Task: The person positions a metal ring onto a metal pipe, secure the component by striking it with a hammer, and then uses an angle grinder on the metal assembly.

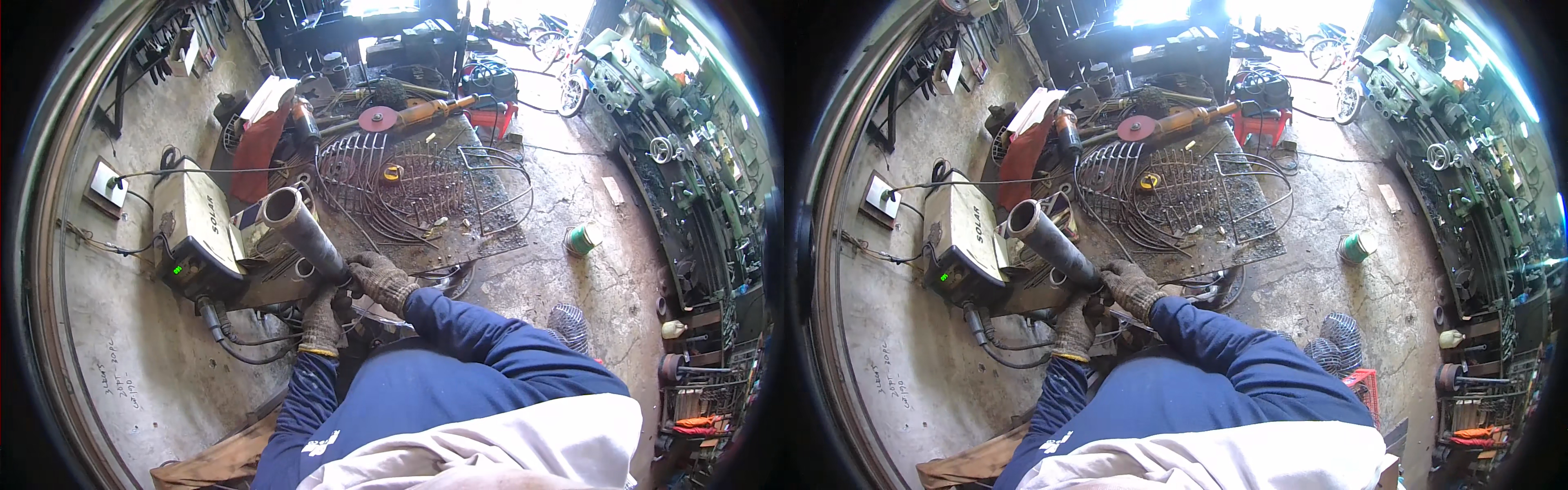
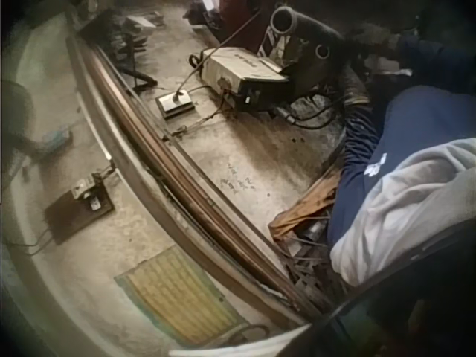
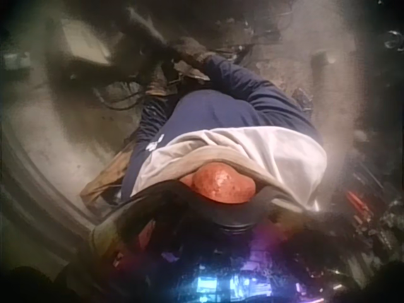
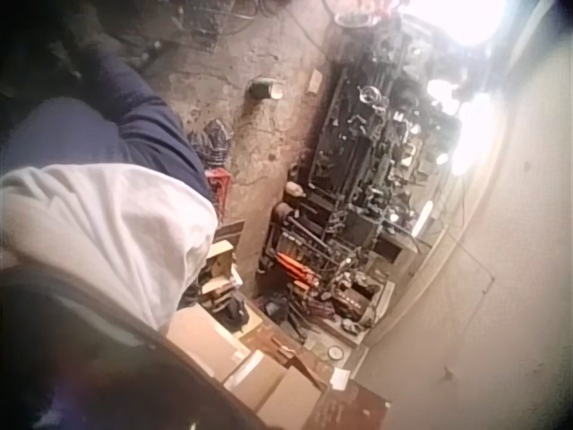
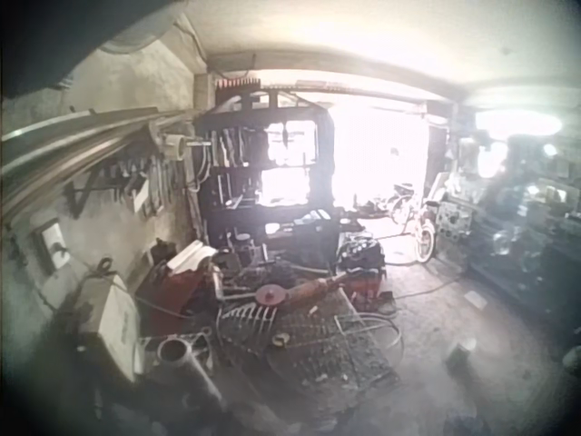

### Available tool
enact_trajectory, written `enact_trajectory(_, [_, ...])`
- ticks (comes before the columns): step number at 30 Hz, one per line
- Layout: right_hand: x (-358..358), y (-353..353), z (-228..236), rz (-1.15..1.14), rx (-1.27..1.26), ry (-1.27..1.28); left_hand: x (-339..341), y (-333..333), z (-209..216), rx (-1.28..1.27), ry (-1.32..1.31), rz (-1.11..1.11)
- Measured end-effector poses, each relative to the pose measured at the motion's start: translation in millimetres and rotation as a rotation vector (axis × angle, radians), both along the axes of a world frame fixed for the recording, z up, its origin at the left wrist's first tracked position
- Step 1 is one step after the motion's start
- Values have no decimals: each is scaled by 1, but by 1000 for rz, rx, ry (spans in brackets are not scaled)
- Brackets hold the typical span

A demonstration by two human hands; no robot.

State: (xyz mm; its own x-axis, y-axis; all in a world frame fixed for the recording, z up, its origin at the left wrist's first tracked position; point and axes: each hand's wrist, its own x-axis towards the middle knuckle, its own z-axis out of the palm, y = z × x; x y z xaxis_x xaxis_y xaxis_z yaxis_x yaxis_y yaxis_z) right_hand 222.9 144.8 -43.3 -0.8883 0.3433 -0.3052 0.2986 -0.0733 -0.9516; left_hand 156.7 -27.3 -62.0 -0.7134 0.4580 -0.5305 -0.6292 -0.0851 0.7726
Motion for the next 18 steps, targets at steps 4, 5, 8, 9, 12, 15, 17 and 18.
enact_trajectory(4, [-3, 1, -4, 2, -27, -20, -2, -2, 1, -65, 71, -70])
enact_trajectory(5, [-4, 1, -6, -9, -24, -16, -3, -2, 2, -71, 101, -98])
enact_trajectory(8, [-4, -1, -6, -24, 5, -11, 3, -1, 10, -72, 66, -34])
enact_trajectory(9, [-3, -2, -5, -27, 18, -10, 1, -1, 10, -88, 58, -41])
enact_trajectory(12, [-5, 1, -10, 4, 33, -18, 0, -3, 7, -114, 59, -70])
enact_trajectory(15, [-4, 1, -12, 11, -12, -22, 2, -3, 10, -112, 101, -75])
enact_trajectory(17, [-4, 0, -16, -7, 9, -23, 6, 1, 18, -133, 107, -48])
enact_trajectory(18, [-4, 0, -18, -17, 20, -24, 7, 2, 15, -102, 105, -32])
